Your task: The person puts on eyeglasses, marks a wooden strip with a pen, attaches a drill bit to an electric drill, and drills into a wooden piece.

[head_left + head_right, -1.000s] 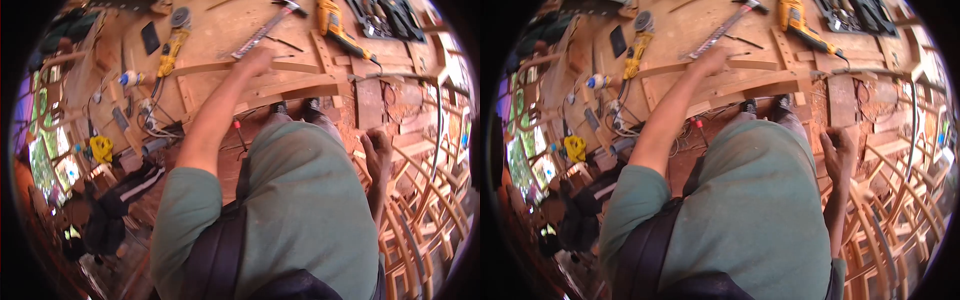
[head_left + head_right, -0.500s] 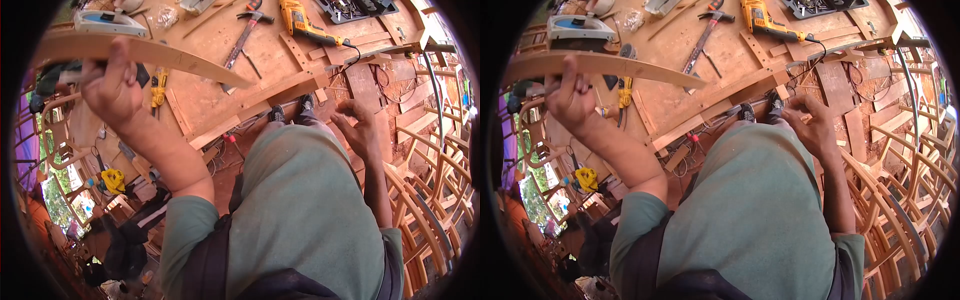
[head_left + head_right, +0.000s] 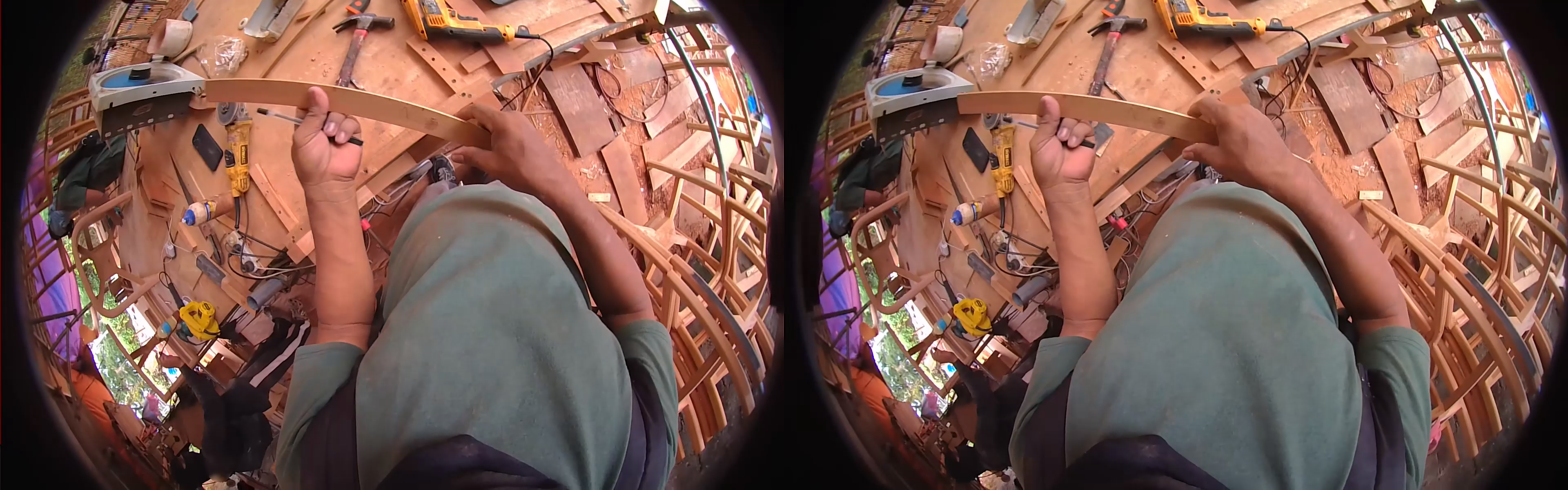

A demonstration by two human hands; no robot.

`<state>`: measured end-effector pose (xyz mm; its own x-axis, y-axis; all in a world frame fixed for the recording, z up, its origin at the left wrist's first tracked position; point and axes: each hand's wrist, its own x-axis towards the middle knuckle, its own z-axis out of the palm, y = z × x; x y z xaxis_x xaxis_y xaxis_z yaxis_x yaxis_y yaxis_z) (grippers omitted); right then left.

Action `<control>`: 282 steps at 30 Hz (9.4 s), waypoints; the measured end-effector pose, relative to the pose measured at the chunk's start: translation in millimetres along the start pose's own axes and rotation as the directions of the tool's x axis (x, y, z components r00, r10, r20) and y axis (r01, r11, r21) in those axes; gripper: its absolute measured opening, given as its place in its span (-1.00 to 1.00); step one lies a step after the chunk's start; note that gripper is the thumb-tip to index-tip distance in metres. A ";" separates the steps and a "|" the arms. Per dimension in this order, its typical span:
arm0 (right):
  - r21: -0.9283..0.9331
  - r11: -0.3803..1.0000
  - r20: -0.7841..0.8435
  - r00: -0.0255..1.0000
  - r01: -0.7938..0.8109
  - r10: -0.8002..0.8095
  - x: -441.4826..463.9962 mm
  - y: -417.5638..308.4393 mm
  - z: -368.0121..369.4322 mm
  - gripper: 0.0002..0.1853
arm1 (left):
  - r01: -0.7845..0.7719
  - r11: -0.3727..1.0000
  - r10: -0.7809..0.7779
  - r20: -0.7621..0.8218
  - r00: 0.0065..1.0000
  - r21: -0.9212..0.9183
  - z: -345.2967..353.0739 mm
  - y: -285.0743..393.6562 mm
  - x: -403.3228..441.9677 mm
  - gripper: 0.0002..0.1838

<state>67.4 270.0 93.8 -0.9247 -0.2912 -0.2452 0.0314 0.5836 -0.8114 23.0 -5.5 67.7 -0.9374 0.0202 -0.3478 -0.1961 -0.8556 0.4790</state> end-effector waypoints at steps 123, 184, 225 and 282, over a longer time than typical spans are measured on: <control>0.454 0.875 -0.331 0.880 -0.167 0.339 -2.4 137.3 62.3 -0.58 | 0.453 0.500 -0.736 0.086 0.672 0.738 41.7 -131.6 156.9 -0.51; 0.816 0.542 -0.486 0.746 0.201 0.454 11.0 51.8 -41.2 -0.79 | 0.151 0.810 -0.401 0.346 0.848 0.566 111.8 -134.2 96.9 -0.85; 0.177 0.901 -0.269 0.861 -0.396 0.431 -17.0 101.6 59.4 -0.46 | 0.534 0.760 -0.650 0.401 0.646 0.371 72.9 -47.8 140.4 -0.45; 0.569 0.783 -0.038 0.943 -0.252 0.331 7.9 154.8 45.6 -0.56 | 0.115 0.307 -0.627 0.110 0.771 0.945 41.7 -144.1 161.8 -0.13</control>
<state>82.2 323.5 -57.9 -0.8757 -0.0528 -0.4799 0.4736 0.0987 -0.8752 -112.4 142.7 -24.0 -0.6316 0.6092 -0.4795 -0.4397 0.2279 0.8687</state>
